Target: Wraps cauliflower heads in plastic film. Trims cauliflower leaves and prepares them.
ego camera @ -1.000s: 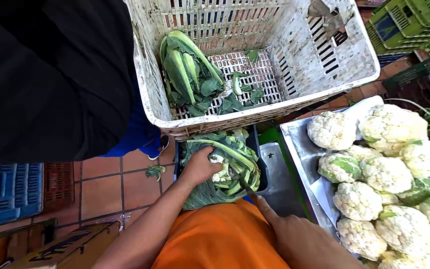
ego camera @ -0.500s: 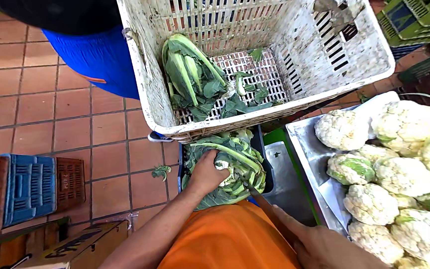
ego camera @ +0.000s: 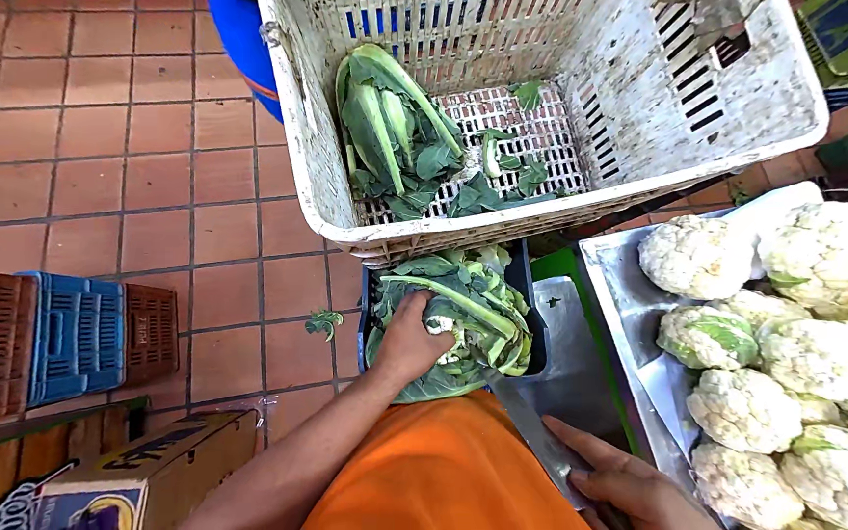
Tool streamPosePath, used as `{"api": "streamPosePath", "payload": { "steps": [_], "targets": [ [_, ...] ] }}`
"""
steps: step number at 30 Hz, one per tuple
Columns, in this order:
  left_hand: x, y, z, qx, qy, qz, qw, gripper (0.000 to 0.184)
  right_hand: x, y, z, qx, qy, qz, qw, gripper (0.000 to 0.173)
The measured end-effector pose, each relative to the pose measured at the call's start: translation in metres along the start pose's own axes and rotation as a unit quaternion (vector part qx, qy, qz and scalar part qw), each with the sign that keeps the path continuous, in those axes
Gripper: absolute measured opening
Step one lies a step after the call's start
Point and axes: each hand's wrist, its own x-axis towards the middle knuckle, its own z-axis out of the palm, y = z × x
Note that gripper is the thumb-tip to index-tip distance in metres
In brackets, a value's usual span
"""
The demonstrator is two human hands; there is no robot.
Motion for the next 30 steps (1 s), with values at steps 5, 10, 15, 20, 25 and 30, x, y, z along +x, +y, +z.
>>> {"api": "streamPosePath", "payload": {
  "steps": [5, 10, 15, 20, 25, 30],
  "targets": [
    [0.000, -0.003, 0.005, -0.010, -0.008, -0.007, 1.000, 0.067, 0.007, 0.017, 0.005, 0.076, 0.021, -0.026, 0.997, 0.054],
    [-0.001, -0.007, 0.009, -0.038, -0.017, -0.008, 0.999, 0.066, 0.011, 0.032, 0.009, 0.110, 0.029, -0.044, 0.993, 0.053],
    [0.003, -0.001, 0.010, -0.058, -0.027, -0.036, 0.997, 0.065, 0.010, 0.048, 0.010, 0.166, 0.032, -0.084, 0.982, 0.052],
    [0.003, 0.012, 0.013, -0.107, -0.029, -0.074, 0.991, 0.063, 0.006, 0.048, 0.018, 0.200, 0.060, -0.117, 0.971, 0.050],
    [-0.005, 0.020, 0.017, -0.064, -0.008, -0.073, 0.995, 0.065, -0.014, 0.035, 0.019, 0.204, 0.071, -0.072, 0.974, 0.047],
    [-0.005, 0.021, 0.021, -0.071, -0.002, -0.057, 0.996, 0.064, -0.002, 0.034, 0.021, 0.210, 0.086, -0.071, 0.971, 0.046]
  ]
}}
